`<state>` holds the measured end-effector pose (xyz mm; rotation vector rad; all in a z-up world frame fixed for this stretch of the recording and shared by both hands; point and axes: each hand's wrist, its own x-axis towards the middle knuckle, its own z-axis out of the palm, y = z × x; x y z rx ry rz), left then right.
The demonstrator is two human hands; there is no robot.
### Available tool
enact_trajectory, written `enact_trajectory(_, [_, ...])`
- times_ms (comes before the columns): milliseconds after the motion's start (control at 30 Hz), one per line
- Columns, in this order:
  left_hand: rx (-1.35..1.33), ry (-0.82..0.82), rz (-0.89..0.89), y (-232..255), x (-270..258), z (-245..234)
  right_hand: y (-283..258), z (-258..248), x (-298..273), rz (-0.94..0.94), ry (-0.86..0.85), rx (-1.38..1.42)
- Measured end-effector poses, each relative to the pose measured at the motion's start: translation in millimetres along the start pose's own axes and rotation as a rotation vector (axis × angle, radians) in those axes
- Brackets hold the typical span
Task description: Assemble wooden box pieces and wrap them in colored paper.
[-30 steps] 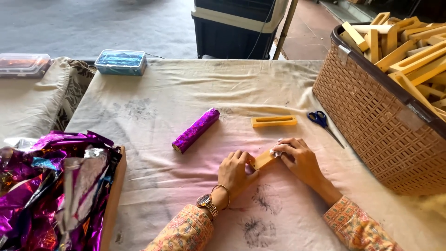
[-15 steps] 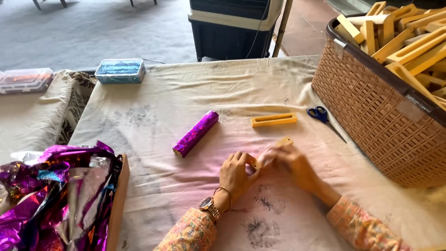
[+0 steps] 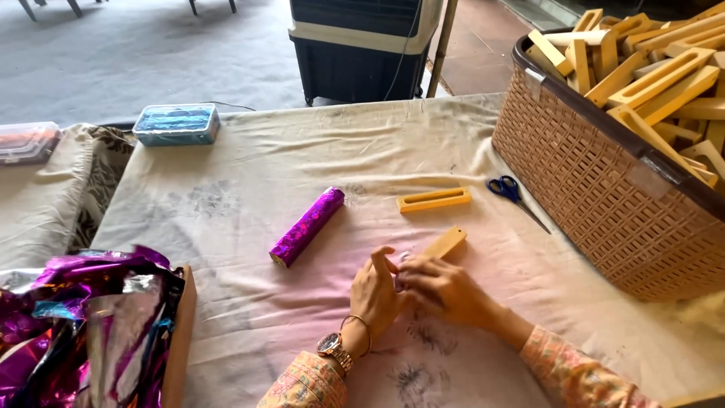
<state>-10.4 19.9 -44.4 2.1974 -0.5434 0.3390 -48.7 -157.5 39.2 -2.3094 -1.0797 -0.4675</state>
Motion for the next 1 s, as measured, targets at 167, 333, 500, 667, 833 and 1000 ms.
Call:
enact_trajectory(167, [-0.014, 0.034, 0.015, 21.5, -1.0, -16.8, 67.0, -5.5, -25.1, 0.219, 0.060, 0.171])
enact_trajectory(333, [-0.014, 0.017, -0.012, 21.9, 2.3, -15.7, 52.3, -4.8, -17.1, 0.574, 0.064, 0.063])
enact_trajectory(500, [-0.016, 0.024, 0.006, 22.3, -1.3, -18.0, 36.2, -6.1, -8.7, 0.101, 0.039, 0.000])
enact_trajectory(667, [-0.032, 0.006, -0.006, 25.0, -0.1, -19.7, 81.0, -0.6, -35.6, 0.394, 0.061, 0.044])
enact_trajectory(833, [0.005, 0.003, 0.011, 15.5, -3.2, -13.3, 29.0, -3.0, -5.4, -0.002, -0.015, 0.119])
enact_trajectory(1000, [-0.016, 0.004, -0.002, 22.9, -1.0, -18.7, 90.9, -16.1, -34.0, 0.326, 0.120, -0.115])
